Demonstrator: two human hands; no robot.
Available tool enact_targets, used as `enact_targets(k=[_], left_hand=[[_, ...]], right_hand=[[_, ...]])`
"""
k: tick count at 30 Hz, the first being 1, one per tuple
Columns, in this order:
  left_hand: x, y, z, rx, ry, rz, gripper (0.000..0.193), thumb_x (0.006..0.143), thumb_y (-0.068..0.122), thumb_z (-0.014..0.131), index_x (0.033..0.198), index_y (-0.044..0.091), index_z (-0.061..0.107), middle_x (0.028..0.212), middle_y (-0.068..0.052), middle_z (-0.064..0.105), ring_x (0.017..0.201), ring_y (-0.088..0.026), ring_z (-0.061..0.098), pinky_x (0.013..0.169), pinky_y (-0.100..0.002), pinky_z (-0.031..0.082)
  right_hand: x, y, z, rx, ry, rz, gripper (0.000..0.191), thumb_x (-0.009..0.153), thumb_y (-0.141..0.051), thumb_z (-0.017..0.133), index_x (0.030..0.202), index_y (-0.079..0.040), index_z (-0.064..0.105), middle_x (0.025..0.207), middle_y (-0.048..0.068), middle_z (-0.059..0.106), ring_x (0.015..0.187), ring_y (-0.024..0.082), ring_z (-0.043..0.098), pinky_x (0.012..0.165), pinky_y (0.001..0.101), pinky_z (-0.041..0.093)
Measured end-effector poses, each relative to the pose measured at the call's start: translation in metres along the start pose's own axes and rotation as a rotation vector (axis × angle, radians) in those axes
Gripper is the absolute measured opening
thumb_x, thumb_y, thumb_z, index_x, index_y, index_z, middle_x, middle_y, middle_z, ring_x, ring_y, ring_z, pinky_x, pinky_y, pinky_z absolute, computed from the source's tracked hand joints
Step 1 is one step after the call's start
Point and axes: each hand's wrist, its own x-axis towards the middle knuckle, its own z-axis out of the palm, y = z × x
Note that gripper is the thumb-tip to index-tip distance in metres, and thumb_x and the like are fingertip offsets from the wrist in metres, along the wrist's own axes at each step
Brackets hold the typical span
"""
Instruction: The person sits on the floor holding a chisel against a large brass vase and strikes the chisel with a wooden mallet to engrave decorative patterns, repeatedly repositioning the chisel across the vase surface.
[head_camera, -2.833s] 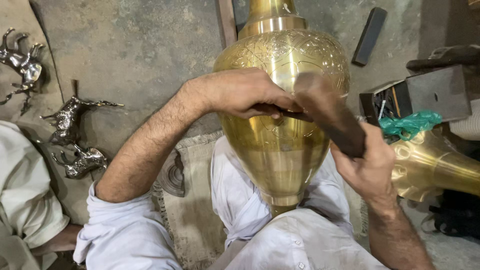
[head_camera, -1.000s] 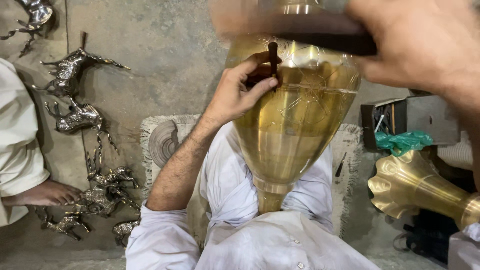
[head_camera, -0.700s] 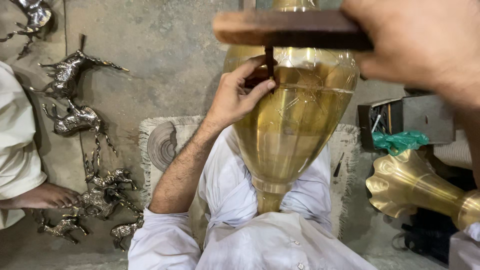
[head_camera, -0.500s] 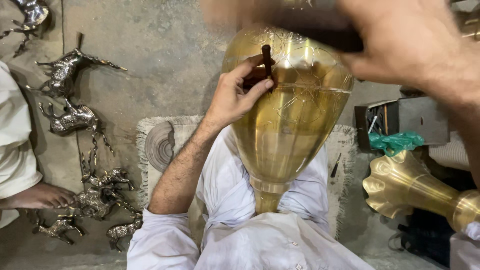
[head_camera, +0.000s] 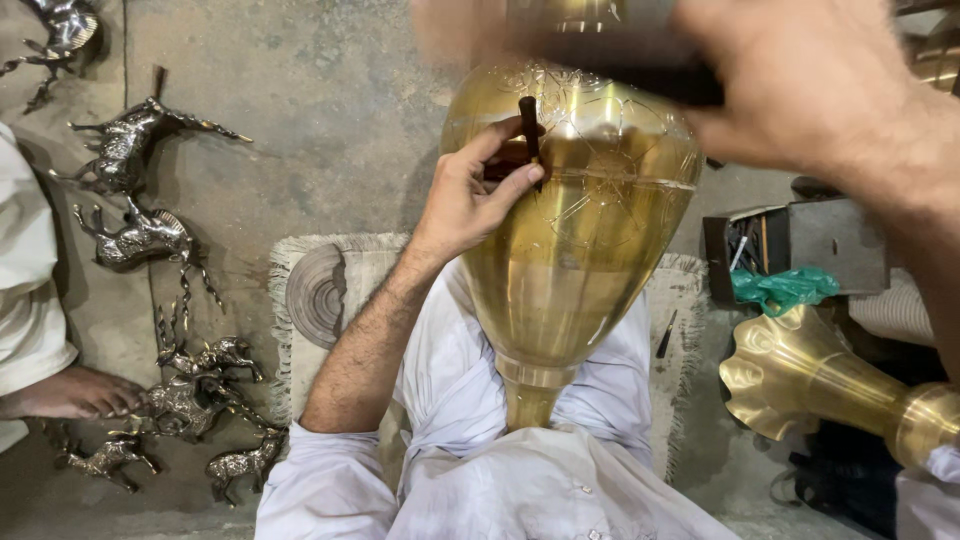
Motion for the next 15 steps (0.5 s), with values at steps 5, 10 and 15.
enact_targets(k=[5,10,15], left_hand=[[-0.001,-0.002,0.001,-0.051,0.012,0.011,0.051,0.101,0.012,0.074,0.146,-0.001,0.053,0.123,-0.014,0.076,0.114,-0.019,0.075,0.104,-0.035,0.063],[-0.005,-0.004,0.004,-0.082,0.037,0.017,0.052,0.101,0.011,0.075,0.145,-0.001,0.052,0.127,-0.016,0.074,0.116,-0.020,0.074,0.104,-0.036,0.063],[-0.006,-0.005,0.006,-0.110,0.048,-0.008,0.048,0.101,0.008,0.074,0.143,-0.002,0.054,0.121,-0.014,0.076,0.113,-0.017,0.074,0.103,-0.034,0.064]], right_hand=[[0.005,-0.005,0.001,0.130,-0.211,0.312,0.043,0.098,-0.032,0.074,0.133,-0.009,0.064,0.087,0.018,0.070,0.067,0.031,0.072,0.061,0.0444,0.060],[0.005,-0.004,0.008,-0.178,-0.168,0.124,0.038,0.082,-0.031,0.083,0.115,-0.014,0.075,0.086,0.011,0.073,0.072,0.029,0.072,0.061,0.0438,0.059],[0.009,-0.008,0.004,0.021,-0.052,0.043,0.043,0.083,-0.026,0.083,0.121,-0.010,0.072,0.093,0.015,0.073,0.077,0.030,0.072,0.067,0.0443,0.060]])
